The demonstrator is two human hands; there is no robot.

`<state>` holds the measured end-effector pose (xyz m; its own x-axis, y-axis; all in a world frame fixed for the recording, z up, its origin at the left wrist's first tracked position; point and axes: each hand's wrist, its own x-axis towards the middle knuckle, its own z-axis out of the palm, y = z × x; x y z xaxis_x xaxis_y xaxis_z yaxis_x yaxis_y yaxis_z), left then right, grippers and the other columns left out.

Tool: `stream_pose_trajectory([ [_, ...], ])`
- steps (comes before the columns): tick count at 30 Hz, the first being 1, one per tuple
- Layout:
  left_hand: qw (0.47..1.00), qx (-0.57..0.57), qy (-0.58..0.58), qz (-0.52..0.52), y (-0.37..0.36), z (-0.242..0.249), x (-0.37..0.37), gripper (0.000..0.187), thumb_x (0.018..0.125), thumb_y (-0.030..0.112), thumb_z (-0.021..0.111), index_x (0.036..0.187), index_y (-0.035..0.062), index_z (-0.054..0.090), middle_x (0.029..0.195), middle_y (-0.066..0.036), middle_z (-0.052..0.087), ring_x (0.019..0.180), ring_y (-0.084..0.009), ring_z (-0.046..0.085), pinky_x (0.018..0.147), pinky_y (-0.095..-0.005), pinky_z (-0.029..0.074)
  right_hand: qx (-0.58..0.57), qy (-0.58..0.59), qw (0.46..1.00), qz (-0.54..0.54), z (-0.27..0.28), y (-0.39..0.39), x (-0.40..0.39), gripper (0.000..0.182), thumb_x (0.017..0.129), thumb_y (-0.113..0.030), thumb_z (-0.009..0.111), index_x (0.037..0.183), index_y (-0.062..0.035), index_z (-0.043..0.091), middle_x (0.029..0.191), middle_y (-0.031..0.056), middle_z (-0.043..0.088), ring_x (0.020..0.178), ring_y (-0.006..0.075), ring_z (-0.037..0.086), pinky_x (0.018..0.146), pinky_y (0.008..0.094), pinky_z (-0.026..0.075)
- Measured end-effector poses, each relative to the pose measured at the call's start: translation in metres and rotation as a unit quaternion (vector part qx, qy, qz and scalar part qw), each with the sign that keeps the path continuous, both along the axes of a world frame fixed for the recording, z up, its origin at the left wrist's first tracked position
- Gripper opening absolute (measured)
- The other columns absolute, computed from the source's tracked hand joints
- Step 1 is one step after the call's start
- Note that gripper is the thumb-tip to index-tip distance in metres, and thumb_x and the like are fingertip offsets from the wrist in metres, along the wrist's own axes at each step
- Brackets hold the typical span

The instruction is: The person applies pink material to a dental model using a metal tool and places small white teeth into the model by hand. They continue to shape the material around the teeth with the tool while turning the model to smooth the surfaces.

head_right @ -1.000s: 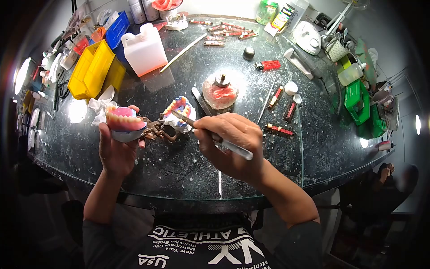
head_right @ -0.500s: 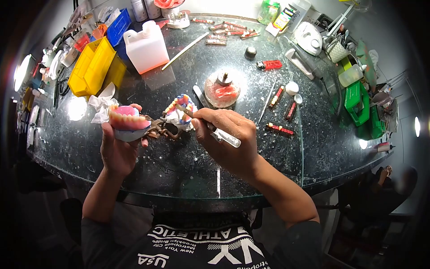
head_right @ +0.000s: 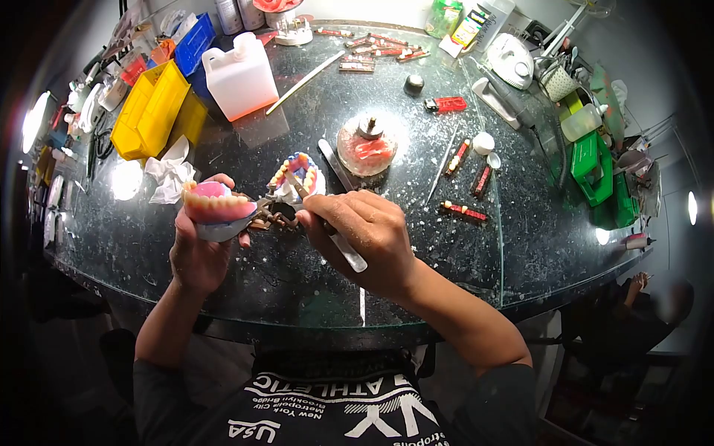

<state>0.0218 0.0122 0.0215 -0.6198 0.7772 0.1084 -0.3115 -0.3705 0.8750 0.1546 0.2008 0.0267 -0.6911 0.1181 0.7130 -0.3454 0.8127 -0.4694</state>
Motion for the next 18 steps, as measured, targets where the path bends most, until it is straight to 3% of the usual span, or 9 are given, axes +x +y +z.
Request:
stream_pose_trajectory([
  [6,1.000,-0.006,0.000,0.013,-0.001,0.002,0.000,0.080,0.082,0.056,0.064,0.127,-0.0050,0.038,0.108,-0.017,0.063,0.098,-0.0233,0.066,0.073,-0.0312,0.057,-0.048,0.015,0.999,0.001,0.000,0.008,0.001,0.010,0.082,-0.006,0.069,0.090,-0.0013,0.065,0.069,0.0083,0.064,0.054,0.0168,0.059,0.049,0.0283,0.045],
  [7,1.000,-0.003,-0.004,0.019,0.000,0.002,0.001,0.079,0.083,0.056,0.063,0.127,-0.0050,0.039,0.108,-0.018,0.063,0.099,-0.0236,0.065,0.073,-0.0313,0.057,-0.085,0.020,0.996,-0.005,0.007,0.012,0.006,0.008,0.082,-0.005,0.067,0.089,-0.0007,0.065,0.070,0.0072,0.064,0.054,0.0132,0.058,0.048,0.0264,0.046],
  [11,0.999,0.018,-0.018,0.024,-0.003,-0.003,-0.004,0.074,0.086,0.054,0.059,0.126,-0.0053,0.040,0.111,-0.017,0.061,0.100,-0.0246,0.065,0.072,-0.0321,0.057,-0.161,0.044,0.979,-0.118,0.024,0.043,0.029,0.007,0.083,0.001,0.061,0.090,0.0020,0.063,0.078,0.0059,0.064,0.062,0.0091,0.058,0.056,0.0234,0.048],
  [18,0.997,0.048,-0.048,0.031,-0.005,-0.006,-0.006,0.067,0.089,0.053,0.055,0.127,-0.0011,0.042,0.127,-0.015,0.048,0.105,-0.0257,0.062,0.070,-0.0339,0.057,-0.119,0.057,0.978,-0.159,0.023,0.056,0.029,0.007,0.083,0.002,0.060,0.090,0.0024,0.062,0.080,0.0077,0.063,0.067,0.0096,0.061,0.062,0.0227,0.049],
])
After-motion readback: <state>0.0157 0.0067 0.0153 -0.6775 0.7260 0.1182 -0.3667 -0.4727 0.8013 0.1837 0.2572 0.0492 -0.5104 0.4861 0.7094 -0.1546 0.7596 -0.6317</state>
